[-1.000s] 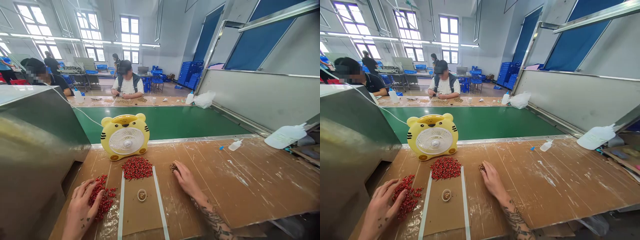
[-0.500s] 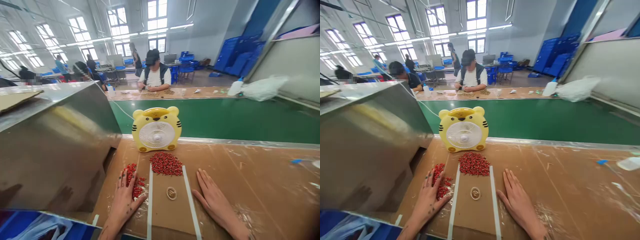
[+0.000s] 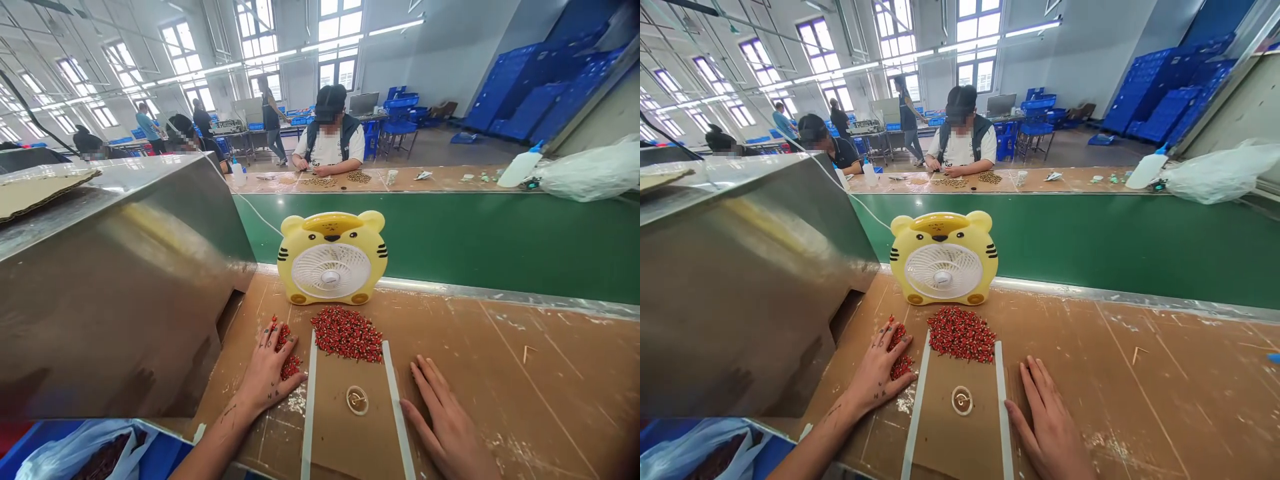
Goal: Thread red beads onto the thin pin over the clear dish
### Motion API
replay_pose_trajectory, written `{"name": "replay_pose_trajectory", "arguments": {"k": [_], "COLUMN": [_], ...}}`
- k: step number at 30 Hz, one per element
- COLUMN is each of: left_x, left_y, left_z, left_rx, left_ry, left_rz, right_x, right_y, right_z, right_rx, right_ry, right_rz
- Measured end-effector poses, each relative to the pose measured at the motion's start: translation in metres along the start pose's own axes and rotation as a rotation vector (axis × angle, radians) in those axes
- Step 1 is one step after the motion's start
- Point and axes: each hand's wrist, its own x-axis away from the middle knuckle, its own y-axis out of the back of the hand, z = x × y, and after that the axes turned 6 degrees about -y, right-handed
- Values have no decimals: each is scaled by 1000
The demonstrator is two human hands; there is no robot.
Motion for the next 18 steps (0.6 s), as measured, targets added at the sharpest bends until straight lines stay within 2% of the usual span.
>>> {"name": "replay_pose_trajectory", "arguments": {"k": [6, 10, 13, 18], "left_x": [-9, -14, -17, -20], "left_y": [-9, -9, -5, 6], "left_z": [-2, -3, -6, -8], "left_rx": [22, -27, -56, -12], "left_ry": [-111, -173, -198, -206], "left_rz": [-127, -197, -221, -149], "right_x": [0, -3, -7, -18], "right_y": [7, 20, 30, 40], "right_z": [-1, 9, 24, 46], "right_rx": [-143, -253, -341, -483], "right_ry": [4, 37, 53, 77], "right_rz": [-88, -181, -146, -59]}}
